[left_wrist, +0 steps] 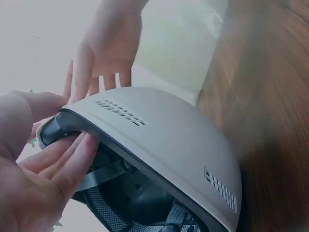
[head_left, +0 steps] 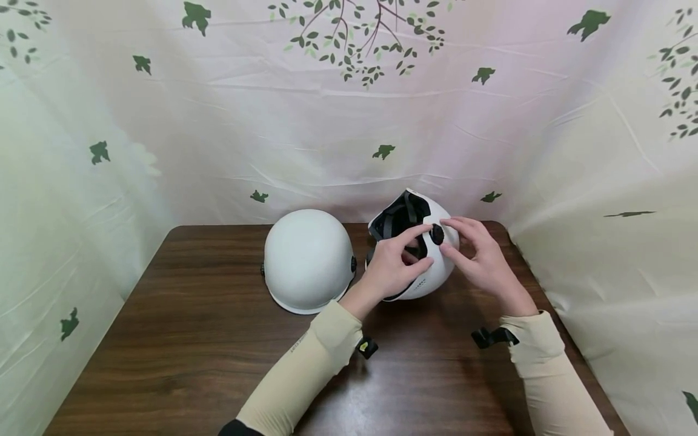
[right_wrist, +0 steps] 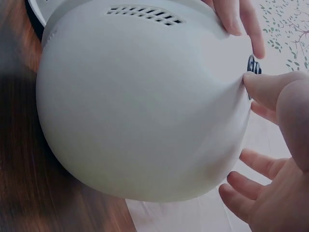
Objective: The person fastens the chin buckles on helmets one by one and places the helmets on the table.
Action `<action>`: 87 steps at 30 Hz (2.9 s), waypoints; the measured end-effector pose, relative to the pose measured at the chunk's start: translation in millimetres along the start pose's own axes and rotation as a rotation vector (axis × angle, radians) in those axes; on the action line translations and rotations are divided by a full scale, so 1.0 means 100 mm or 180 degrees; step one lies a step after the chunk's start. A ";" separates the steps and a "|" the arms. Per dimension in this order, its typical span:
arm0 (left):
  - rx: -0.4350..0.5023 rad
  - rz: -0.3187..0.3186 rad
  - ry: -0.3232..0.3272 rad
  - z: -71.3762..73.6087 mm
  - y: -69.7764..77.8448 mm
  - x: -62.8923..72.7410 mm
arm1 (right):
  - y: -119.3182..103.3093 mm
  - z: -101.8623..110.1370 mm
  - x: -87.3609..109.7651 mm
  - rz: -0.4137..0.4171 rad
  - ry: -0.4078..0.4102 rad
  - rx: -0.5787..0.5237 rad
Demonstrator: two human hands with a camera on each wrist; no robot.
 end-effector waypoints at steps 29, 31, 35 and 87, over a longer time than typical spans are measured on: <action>0.2269 0.0708 0.1269 0.25 -0.51 0.39 | 0.11 -0.06 0.01 -0.0525 -0.0371 -0.0221; 0.2314 0.0701 0.1297 0.25 -0.52 0.40 | 0.11 -0.07 0.01 -0.0521 -0.0383 -0.0230; 0.2554 0.0696 0.1466 0.27 -0.56 0.43 | 0.12 -0.06 0.01 -0.0531 -0.0381 -0.0233; -0.0382 0.0628 0.0816 0.84 -0.42 0.54 | 0.22 -0.23 -0.03 -0.0440 -0.0548 -0.0153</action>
Point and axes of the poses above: each hand's wrist, its own x-axis away from the middle knuckle, its own z-axis out of the back of the hand, y = z × x, the point moved 9 cm from there along -x, towards the middle knuckle, and after that the axes turned 11 degrees about -z, right-handed, at the moved point
